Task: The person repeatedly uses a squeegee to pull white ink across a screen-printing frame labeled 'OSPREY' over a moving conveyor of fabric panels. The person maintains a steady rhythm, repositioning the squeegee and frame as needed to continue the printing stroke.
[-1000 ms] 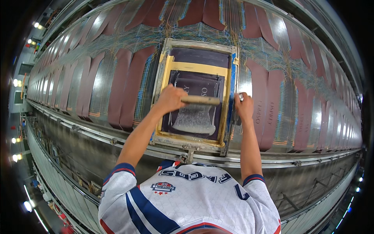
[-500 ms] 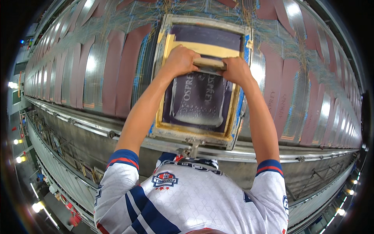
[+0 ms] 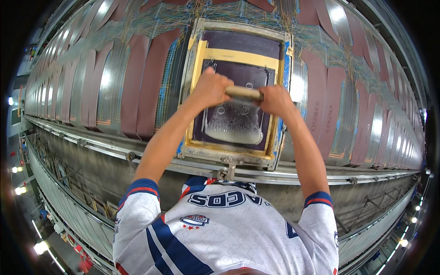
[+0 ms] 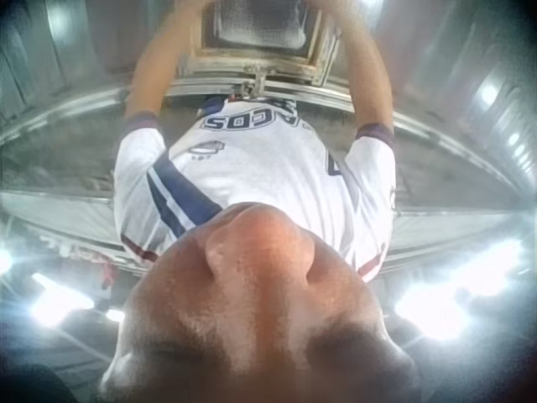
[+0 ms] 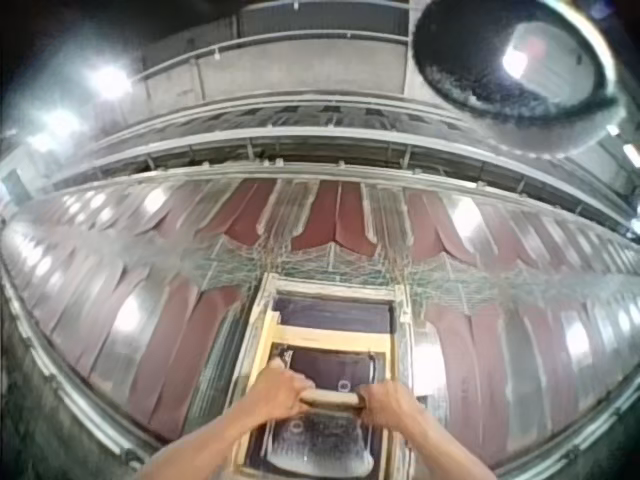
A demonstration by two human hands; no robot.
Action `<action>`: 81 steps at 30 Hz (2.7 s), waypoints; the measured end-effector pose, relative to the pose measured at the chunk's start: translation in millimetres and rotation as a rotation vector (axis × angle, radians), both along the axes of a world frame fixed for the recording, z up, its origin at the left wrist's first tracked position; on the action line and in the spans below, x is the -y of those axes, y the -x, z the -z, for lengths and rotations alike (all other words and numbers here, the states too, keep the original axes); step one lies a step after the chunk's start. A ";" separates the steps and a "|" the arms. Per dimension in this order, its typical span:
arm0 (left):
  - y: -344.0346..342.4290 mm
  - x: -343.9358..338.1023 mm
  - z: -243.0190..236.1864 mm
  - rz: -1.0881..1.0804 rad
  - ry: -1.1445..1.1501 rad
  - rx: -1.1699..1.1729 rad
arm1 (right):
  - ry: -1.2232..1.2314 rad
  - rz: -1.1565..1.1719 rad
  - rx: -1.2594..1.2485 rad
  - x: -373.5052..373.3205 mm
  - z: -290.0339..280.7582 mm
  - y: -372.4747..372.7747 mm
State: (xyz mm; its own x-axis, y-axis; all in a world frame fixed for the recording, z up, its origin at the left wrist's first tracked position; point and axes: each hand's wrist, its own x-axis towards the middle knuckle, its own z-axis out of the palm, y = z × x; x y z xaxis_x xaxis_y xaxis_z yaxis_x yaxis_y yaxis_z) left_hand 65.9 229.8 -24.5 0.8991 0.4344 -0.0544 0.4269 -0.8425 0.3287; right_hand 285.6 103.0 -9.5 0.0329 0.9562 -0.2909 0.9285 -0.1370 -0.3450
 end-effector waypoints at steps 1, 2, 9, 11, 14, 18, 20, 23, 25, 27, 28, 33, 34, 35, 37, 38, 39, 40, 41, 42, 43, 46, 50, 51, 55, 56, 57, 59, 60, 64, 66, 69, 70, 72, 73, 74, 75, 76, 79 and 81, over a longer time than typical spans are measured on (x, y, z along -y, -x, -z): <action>-12.0 -21.4 -0.6 -0.007 -0.018 0.012 | 0.002 -0.015 0.028 -24.8 -3.6 -11.7; -24.2 -41.6 1.4 -0.036 0.029 -0.015 | 0.018 -0.020 0.052 -44.2 -3.6 -21.8; -62.3 -101.3 10.7 -0.061 -0.015 0.010 | 0.095 0.060 -0.025 -109.2 5.8 -62.4; -61.7 -96.0 5.3 -0.065 0.021 -0.040 | 0.085 0.068 -0.005 -104.1 9.3 -59.5; -54.4 -86.7 8.0 -0.077 -0.008 0.019 | 0.069 0.060 0.030 -92.5 3.1 -46.8; -13.0 -22.6 14.3 -0.042 0.022 -0.002 | 0.093 0.004 0.074 -31.2 2.6 -7.1; 18.9 38.2 8.6 -0.025 -0.010 -0.099 | 0.046 -0.030 0.043 30.3 16.0 24.2; 64.5 99.7 12.9 -0.020 0.032 0.066 | -0.123 -0.046 -0.067 94.7 13.4 60.1; 69.3 107.9 15.2 -0.033 0.049 0.070 | -0.124 -0.039 -0.106 101.5 10.8 62.9; 64.8 104.2 15.7 -0.042 0.074 0.011 | -0.078 -0.048 -0.087 96.2 8.3 58.8; 62.3 98.6 12.7 -0.024 0.104 -0.012 | -0.018 -0.061 -0.080 91.1 5.2 56.7; 29.2 40.0 2.6 -0.027 0.076 -0.035 | 0.087 -0.026 0.001 29.9 -2.1 24.9; 16.1 18.3 4.2 -0.033 0.028 0.002 | 0.049 -0.035 0.024 7.2 0.0 11.2; -0.8 -4.6 5.5 -0.042 0.016 0.003 | 0.013 -0.033 0.052 -15.4 1.7 -5.4; -27.8 -45.7 2.3 -0.053 -0.011 0.001 | 0.009 -0.042 0.095 -56.8 4.6 -29.5; -37.4 -64.5 -0.2 -0.060 -0.034 0.006 | 0.029 -0.033 0.098 -76.4 -0.9 -38.4; -44.9 -80.5 6.3 -0.081 -0.056 0.050 | 0.031 -0.008 0.056 -91.3 0.8 -47.4; -51.7 -89.8 7.7 -0.078 -0.034 0.037 | 0.042 0.020 0.013 -100.4 2.2 -52.9; -57.2 -98.1 8.8 -0.075 -0.013 0.025 | 0.053 0.029 0.008 -107.0 3.8 -56.6; -60.2 -103.7 10.2 -0.072 0.008 0.012 | 0.064 0.037 0.003 -112.9 5.1 -59.7; -62.3 -106.8 7.1 -0.080 0.009 -0.001 | 0.074 0.041 0.003 -117.6 3.2 -62.2; -64.3 -104.5 9.3 -0.094 -0.005 0.028 | 0.065 0.051 0.022 -117.9 -3.3 -60.5; -53.8 -89.7 9.7 -0.074 -0.008 0.052 | 0.042 0.040 0.026 -103.9 0.3 -50.5; -46.1 -79.2 9.9 -0.064 -0.020 0.058 | 0.032 0.023 0.042 -92.6 2.7 -43.9; 1.0 2.9 18.7 -0.020 -0.018 0.097 | 0.032 -0.025 0.080 -7.7 15.4 0.0; 16.9 31.3 18.5 -0.025 -0.016 -0.030 | 0.078 -0.034 0.092 19.1 12.5 19.5; 38.0 60.4 19.9 -0.021 -0.050 -0.008 | 0.083 -0.057 0.042 44.8 10.2 38.3; 65.8 100.8 19.8 -0.021 -0.032 0.063 | 0.012 -0.047 -0.012 90.2 12.2 62.4; 74.7 111.8 25.4 -0.033 -0.042 0.127 | -0.031 -0.044 -0.053 101.7 12.4 67.4; 83.6 119.1 20.9 -0.064 -0.115 0.230 | -0.208 0.212 -0.367 94.3 -11.7 58.0; 89.4 134.1 11.6 -0.062 -0.176 0.216 | -0.581 0.398 -0.271 81.5 9.8 19.1; 107.8 159.1 15.2 -0.062 -0.131 0.341 | -0.704 0.766 0.098 83.3 58.2 -33.4; 109.9 161.9 19.3 -0.047 -0.116 0.369 | -0.574 0.893 0.072 86.4 75.5 -47.7; 113.5 163.2 32.4 -0.008 -0.083 0.330 | -0.479 1.015 -0.032 84.3 88.7 -57.7; 108.1 158.7 39.3 0.019 -0.058 0.307 | -0.504 1.027 -0.100 92.1 98.8 -54.6; 109.2 153.9 33.5 0.000 -0.061 0.261 | -0.534 1.021 -0.179 92.2 99.8 -44.1; 107.4 147.0 28.1 -0.012 -0.062 0.218 | -0.535 1.010 -0.209 89.4 98.3 -41.1; 107.3 139.4 24.9 -0.034 -0.061 0.172 | -0.531 0.991 -0.242 83.3 98.8 -37.0; 75.6 81.7 14.9 -0.058 -0.133 0.168 | -0.567 0.986 -0.273 76.0 88.2 -32.7; 41.8 35.0 7.1 -0.033 -0.209 0.222 | -0.594 1.017 -0.317 83.0 70.0 -30.2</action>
